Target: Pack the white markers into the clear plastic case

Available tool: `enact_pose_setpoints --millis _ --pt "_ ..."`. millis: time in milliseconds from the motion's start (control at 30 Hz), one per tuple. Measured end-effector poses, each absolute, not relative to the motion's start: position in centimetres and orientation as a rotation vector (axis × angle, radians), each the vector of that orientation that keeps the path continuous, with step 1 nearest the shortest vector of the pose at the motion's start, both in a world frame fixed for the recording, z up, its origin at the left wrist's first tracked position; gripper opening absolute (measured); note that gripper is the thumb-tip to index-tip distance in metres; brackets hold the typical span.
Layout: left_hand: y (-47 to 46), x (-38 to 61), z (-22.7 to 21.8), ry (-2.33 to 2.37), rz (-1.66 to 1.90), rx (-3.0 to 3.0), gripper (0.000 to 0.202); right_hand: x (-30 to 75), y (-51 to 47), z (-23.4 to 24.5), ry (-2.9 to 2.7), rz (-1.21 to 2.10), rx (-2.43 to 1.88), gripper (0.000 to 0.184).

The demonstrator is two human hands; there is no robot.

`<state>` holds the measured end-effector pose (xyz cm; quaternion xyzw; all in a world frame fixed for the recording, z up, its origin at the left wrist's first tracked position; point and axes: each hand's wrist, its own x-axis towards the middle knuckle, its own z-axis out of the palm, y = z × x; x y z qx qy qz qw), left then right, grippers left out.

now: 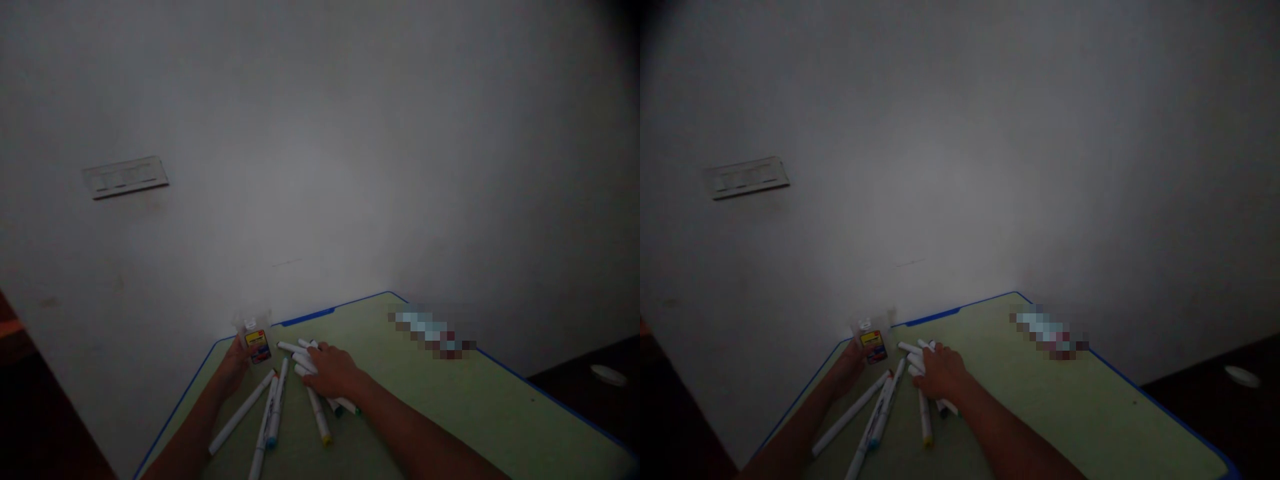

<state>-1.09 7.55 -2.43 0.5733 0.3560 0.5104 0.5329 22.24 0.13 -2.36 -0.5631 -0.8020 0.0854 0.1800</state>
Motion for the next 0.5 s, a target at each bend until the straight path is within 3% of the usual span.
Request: enact_pose_setpoints --millis 500 --pt "9.7 -1.5 -1.6 1.025 1.182 1.428 0.061 22.1 0.1 -2.3 -2.241 0.255 -1.601 0.058"
